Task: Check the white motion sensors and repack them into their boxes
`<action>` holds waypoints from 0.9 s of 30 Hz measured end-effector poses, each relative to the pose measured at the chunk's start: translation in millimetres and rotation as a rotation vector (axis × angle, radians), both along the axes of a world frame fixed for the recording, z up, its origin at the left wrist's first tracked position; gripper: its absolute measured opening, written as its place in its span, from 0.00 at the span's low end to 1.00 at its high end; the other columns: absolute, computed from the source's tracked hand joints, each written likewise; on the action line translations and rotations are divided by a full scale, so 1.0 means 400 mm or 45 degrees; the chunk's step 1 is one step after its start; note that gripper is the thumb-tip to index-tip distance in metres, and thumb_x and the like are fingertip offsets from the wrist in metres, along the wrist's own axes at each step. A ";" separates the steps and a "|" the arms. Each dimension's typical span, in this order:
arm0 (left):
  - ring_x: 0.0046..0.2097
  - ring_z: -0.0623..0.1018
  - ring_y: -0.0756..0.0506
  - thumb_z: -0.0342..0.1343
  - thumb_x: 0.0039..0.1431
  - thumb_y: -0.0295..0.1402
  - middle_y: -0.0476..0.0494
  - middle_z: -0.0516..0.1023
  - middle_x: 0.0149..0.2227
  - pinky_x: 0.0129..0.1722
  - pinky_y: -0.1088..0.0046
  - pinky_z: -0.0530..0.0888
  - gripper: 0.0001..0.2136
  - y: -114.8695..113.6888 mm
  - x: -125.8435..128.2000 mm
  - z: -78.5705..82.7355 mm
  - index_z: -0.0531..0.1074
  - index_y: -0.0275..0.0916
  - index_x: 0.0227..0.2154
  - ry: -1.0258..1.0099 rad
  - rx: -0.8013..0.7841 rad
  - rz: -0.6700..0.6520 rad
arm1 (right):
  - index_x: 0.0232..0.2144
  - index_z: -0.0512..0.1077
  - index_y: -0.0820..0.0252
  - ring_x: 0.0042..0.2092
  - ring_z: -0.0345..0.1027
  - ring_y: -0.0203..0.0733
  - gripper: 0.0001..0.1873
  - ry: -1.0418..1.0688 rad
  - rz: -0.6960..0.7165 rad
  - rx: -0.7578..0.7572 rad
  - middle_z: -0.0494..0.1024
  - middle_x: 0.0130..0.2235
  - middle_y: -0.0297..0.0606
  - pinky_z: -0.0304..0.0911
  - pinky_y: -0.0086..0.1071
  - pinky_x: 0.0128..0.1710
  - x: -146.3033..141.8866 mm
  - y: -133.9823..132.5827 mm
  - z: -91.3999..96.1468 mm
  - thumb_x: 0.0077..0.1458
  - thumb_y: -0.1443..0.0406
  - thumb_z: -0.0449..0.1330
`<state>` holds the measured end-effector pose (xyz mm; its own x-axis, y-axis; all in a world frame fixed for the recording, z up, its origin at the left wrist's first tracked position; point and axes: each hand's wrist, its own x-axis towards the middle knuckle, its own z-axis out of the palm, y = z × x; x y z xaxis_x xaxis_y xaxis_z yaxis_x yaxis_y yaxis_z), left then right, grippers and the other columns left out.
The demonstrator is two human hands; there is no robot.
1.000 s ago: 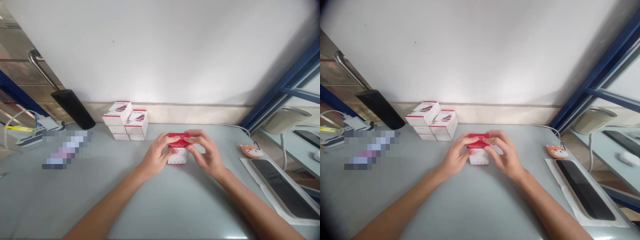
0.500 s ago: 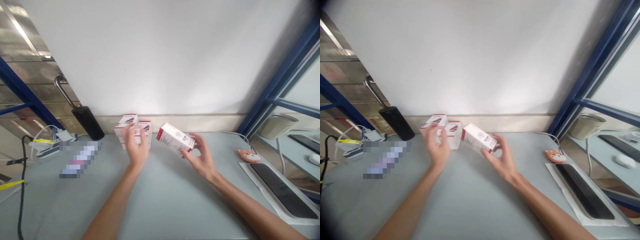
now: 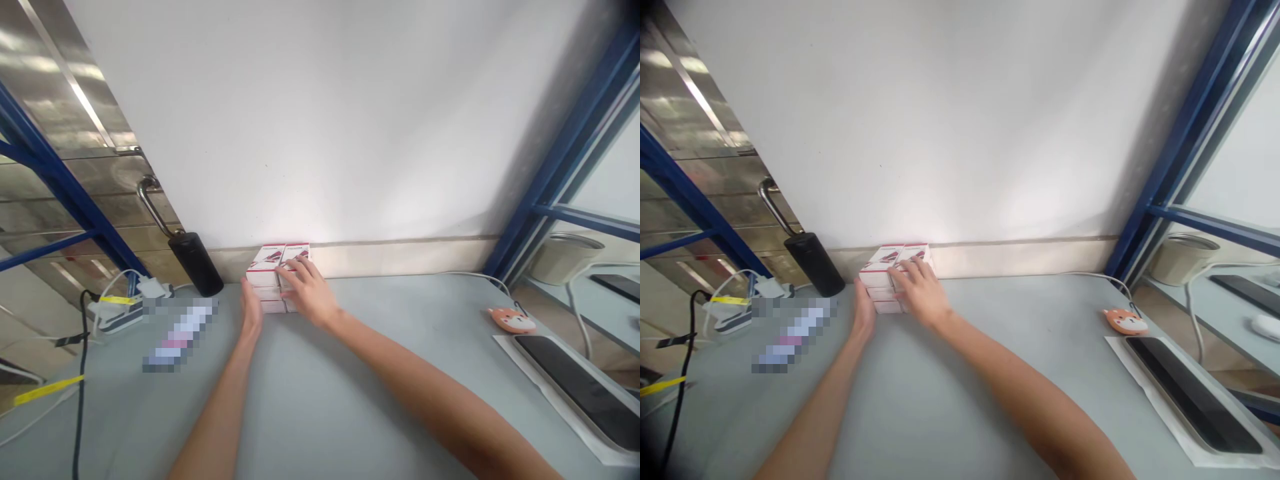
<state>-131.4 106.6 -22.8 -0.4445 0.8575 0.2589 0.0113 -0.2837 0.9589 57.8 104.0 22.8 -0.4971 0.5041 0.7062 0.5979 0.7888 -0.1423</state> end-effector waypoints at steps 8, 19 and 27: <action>0.53 0.79 0.39 0.60 0.69 0.40 0.38 0.76 0.57 0.52 0.54 0.80 0.18 -0.003 0.010 0.000 0.72 0.38 0.57 -0.091 -0.139 0.210 | 0.67 0.67 0.53 0.75 0.46 0.51 0.33 0.212 0.060 -0.245 0.66 0.68 0.42 0.55 0.48 0.73 -0.015 0.001 0.007 0.61 0.74 0.55; 0.71 0.68 0.37 0.34 0.72 0.59 0.39 0.77 0.63 0.73 0.57 0.59 0.35 -0.005 0.021 0.018 0.76 0.41 0.59 -0.139 -0.012 -0.062 | 0.66 0.66 0.48 0.68 0.63 0.52 0.33 0.403 0.046 -0.551 0.59 0.72 0.45 0.66 0.53 0.64 0.251 -0.096 -0.062 0.61 0.72 0.52; 0.71 0.67 0.40 0.37 0.73 0.55 0.43 0.77 0.64 0.74 0.61 0.56 0.31 0.006 0.040 0.021 0.75 0.40 0.59 -0.200 0.061 -0.079 | 0.58 0.72 0.53 0.51 0.76 0.45 0.23 0.174 -0.191 -0.784 0.71 0.62 0.46 0.72 0.46 0.54 0.494 -0.143 -0.128 0.65 0.71 0.50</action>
